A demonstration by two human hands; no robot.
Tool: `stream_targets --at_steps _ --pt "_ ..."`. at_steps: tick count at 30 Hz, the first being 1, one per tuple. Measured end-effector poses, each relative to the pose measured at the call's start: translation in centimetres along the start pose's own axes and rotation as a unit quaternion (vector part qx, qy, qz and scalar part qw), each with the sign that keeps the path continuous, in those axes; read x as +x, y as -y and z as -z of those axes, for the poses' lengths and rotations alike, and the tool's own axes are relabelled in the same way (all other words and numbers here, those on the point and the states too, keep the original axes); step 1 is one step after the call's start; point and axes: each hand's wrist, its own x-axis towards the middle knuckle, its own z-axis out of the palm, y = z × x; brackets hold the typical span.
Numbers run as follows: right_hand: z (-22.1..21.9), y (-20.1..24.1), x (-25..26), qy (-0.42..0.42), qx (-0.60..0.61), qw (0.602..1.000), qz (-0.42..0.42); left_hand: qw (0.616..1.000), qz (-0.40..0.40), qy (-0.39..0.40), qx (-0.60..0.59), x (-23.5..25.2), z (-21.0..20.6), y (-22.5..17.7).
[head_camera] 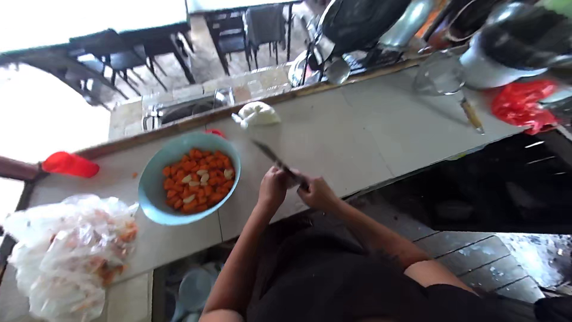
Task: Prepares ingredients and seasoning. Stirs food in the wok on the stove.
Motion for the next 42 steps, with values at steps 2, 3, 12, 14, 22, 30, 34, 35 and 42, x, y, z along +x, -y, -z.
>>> stream_targets --at_steps 2,3,12,14,22,30,34,35,42 --pt "0.7 0.4 -0.1 0.016 -0.020 1.000 -0.015 0.999 0.021 0.026 0.015 -0.3 0.8 -1.8" --pt "1.0 0.6 -0.2 0.019 -0.021 0.999 -0.024 0.999 0.021 0.032 0.020 -0.5 0.9 -2.3" --pt "2.3 -0.5 -0.7 0.027 -0.007 0.999 -0.022 0.995 -0.008 -0.023 0.094 -0.8 0.2 -4.3" --pt "2.4 -0.2 -0.8 0.012 -0.005 0.999 -0.030 0.988 -0.048 -0.066 0.130 -0.7 -0.5 -4.7" --pt "3.6 0.3 1.3 -0.020 0.041 0.996 -0.078 0.953 -0.123 -0.136 0.240 1.6 -2.4 -5.6" --pt "4.9 -1.0 1.7 0.000 0.073 0.995 -0.068 0.932 -0.198 -0.196 0.230 3.7 -3.1 -4.3" --pt "5.2 -1.3 2.3 -0.021 0.093 0.993 -0.066 0.925 -0.221 -0.188 0.246 4.6 -3.1 -4.5" --pt "5.2 -1.4 2.6 -0.026 0.092 0.993 -0.070 0.923 -0.229 -0.186 0.245 4.8 -3.2 -4.4" --pt "6.4 -4.3 5.2 -0.088 0.270 0.951 -0.121 0.945 -0.209 -0.174 0.184 6.3 -4.4 -3.4"
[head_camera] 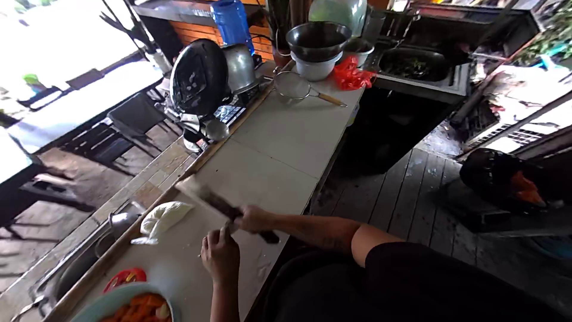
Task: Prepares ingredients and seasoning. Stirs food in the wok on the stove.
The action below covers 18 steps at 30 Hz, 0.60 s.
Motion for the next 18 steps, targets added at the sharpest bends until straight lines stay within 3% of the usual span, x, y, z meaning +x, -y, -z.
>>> stream_targets --at_steps 3,6,8,13,16,18 --pt "3.8 -1.3 1.8 -0.048 -0.164 0.985 -0.025 0.986 0.122 0.048 -0.100 1.0 0.6 0.9" --pt "5.7 -3.5 3.6 -0.059 -0.392 0.916 -0.056 0.967 0.178 0.057 -0.172 1.0 -0.2 3.0" --pt "6.1 -4.8 4.6 -0.056 -0.469 0.879 -0.064 0.961 0.183 0.056 -0.198 1.2 -0.2 3.3" --pt "6.6 -4.8 5.9 0.014 -0.526 0.848 -0.059 0.958 0.184 0.032 -0.219 1.7 -0.2 2.8" --pt "5.8 -1.3 5.3 0.042 -0.505 0.859 0.072 0.963 0.190 0.041 -0.185 2.2 -1.2 3.2" --pt "4.4 0.6 5.5 0.116 -0.465 0.865 0.149 0.969 0.170 0.066 -0.166 2.4 -1.3 3.0"
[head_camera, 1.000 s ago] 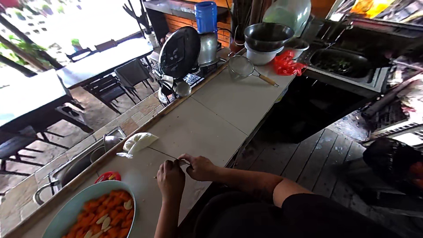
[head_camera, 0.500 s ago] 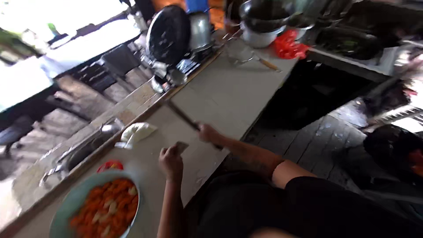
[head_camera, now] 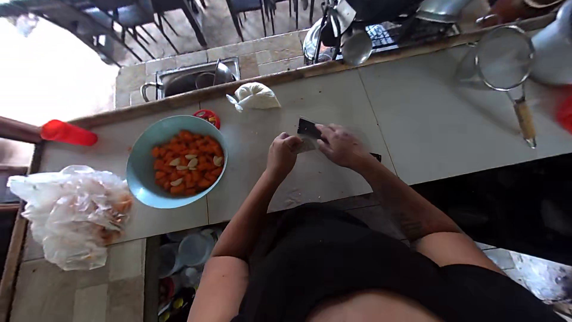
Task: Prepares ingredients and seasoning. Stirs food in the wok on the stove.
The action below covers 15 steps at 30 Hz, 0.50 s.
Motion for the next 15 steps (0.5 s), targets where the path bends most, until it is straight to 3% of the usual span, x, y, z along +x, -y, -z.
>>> stream_targets --at_steps 3,5,9,13,15 --pt "-0.6 1.2 1.9 0.068 -0.023 0.991 0.114 0.997 -0.058 0.006 0.056 -0.3 -0.3 0.0" --pt "-1.0 1.7 2.5 0.108 -0.076 0.981 0.144 0.991 -0.100 -0.007 0.091 -0.7 -0.1 0.3" --pt "-2.7 2.5 2.5 0.095 -0.127 0.969 0.191 0.986 -0.116 -0.007 0.124 -2.2 0.0 1.4" --pt "-3.3 4.0 2.2 0.085 -0.144 0.971 0.169 0.994 -0.066 0.065 0.065 -2.3 0.7 1.4" --pt "-3.4 4.1 1.8 0.068 -0.149 0.975 0.150 0.993 -0.085 0.058 0.052 -2.3 0.4 1.3"
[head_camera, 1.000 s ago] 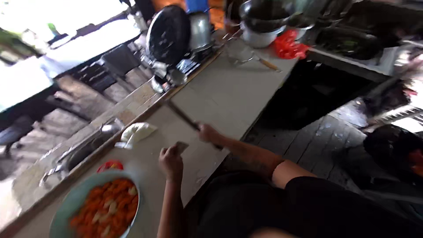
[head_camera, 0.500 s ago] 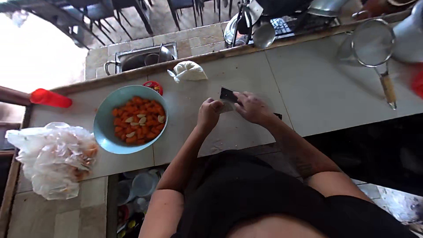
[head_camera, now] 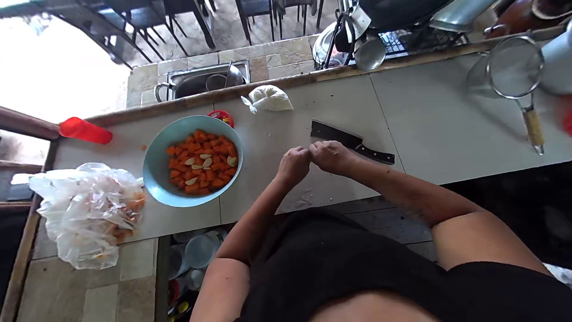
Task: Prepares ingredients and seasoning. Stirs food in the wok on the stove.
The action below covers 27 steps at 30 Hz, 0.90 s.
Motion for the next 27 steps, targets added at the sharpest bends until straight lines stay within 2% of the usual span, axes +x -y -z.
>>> stream_targets --at_steps 4,7,12,14,16,18,20,22,24,27 --pt "0.0 0.5 -0.6 -0.074 0.006 0.997 -0.035 0.989 -0.104 -0.096 0.049 -0.1 -0.8 0.7" --pt "0.8 1.4 -1.0 -0.085 0.056 0.989 -0.107 0.971 -0.164 -0.156 0.083 -0.1 -0.9 1.1" --pt "1.1 2.3 -2.7 -0.184 0.168 0.946 -0.208 0.950 -0.222 -0.206 0.071 0.1 -0.9 0.7" --pt "1.8 1.3 -4.6 -0.231 0.190 0.905 -0.302 0.949 -0.233 -0.207 0.044 -0.2 -0.8 0.3" --pt "3.0 -1.4 -8.9 -0.301 0.234 0.816 -0.435 0.946 -0.234 -0.227 -0.007 -0.6 -0.6 0.5" --pt "3.4 -3.0 -13.8 -0.391 0.279 0.728 -0.489 0.929 -0.244 -0.270 -0.074 -0.5 -0.9 0.5" --pt "4.0 -1.4 -17.8 -0.411 0.320 0.696 -0.493 0.919 -0.254 -0.267 -0.142 -0.5 -1.2 -1.6" --pt "2.7 0.4 -22.0 -0.433 0.310 0.692 -0.488 0.913 -0.279 -0.236 -0.180 -0.9 -1.8 -5.5" --pt "0.1 1.3 -25.7 -0.452 0.274 0.693 -0.490 0.917 -0.294 -0.186 -0.195 -1.6 -2.4 -8.7" --pt "-5.7 2.2 -32.0 -0.457 0.261 0.670 -0.523 0.927 -0.259 -0.098 -0.252 -3.7 -4.6 -13.3"
